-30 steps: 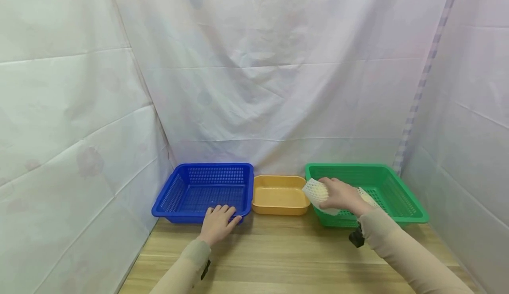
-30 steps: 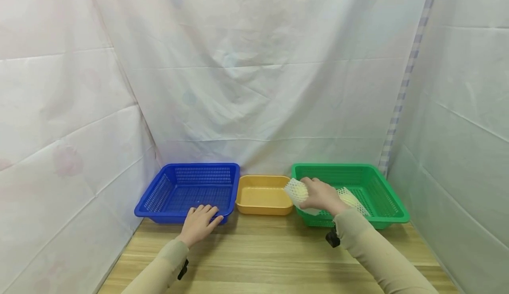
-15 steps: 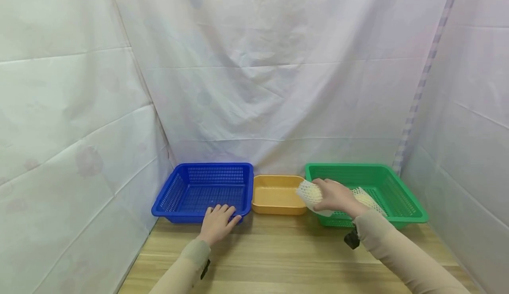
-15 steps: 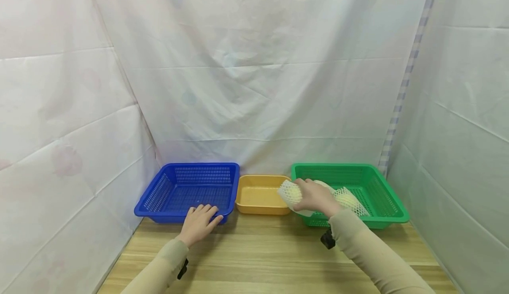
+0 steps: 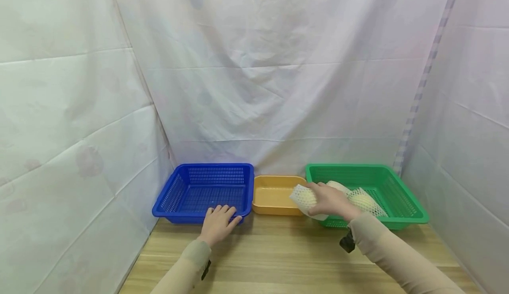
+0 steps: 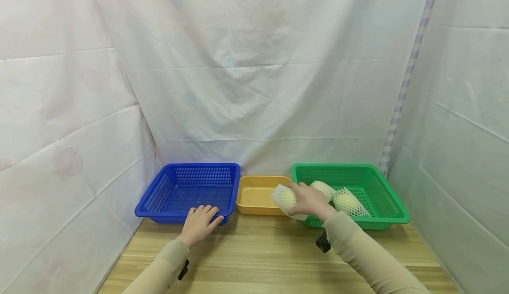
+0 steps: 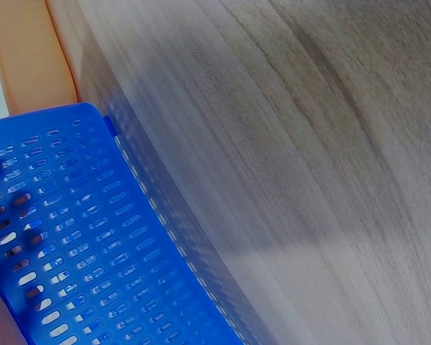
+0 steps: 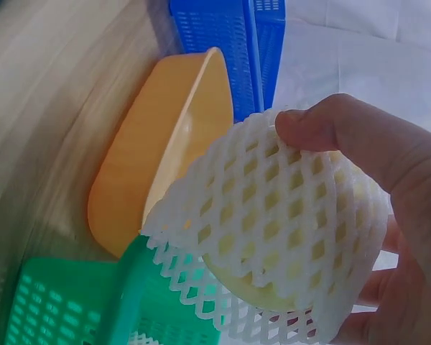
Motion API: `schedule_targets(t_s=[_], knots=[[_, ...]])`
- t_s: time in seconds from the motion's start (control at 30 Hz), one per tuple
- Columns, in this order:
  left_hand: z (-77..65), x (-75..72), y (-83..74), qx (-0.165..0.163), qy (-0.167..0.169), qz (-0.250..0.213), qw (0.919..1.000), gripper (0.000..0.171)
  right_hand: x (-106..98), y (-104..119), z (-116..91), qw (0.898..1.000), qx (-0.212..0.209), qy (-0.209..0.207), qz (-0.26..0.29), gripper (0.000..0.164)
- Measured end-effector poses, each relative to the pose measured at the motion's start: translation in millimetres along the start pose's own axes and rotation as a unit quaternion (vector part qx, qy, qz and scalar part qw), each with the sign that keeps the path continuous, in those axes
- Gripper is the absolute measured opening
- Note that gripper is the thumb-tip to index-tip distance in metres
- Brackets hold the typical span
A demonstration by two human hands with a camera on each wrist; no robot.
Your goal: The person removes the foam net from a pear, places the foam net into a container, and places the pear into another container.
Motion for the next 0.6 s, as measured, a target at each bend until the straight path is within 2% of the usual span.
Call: schedule_targets(t_s=[0.27, 0.6], knots=[[0.5, 0.1, 0.1, 0.001, -0.004, 0.000, 1.0000, 0.051, 7, 7, 2, 1.000, -0.009, -0.012, -0.003, 0.081], [-1.0, -0.4, -0.5, 0.002, -0.006, 0.001, 1.0000, 0.049, 17, 17, 2, 1.000, -0.026, -0.007, 0.007, 0.080]])
Point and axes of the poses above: each hand's wrist, its own z-axis towards the middle knuckle, its own x-axis out of the palm, y = z × x, the point moved 7 cm from there along z, towards the middle knuckle, and after that the axes turned 9 degrees about -x, right-handed, at the moved point
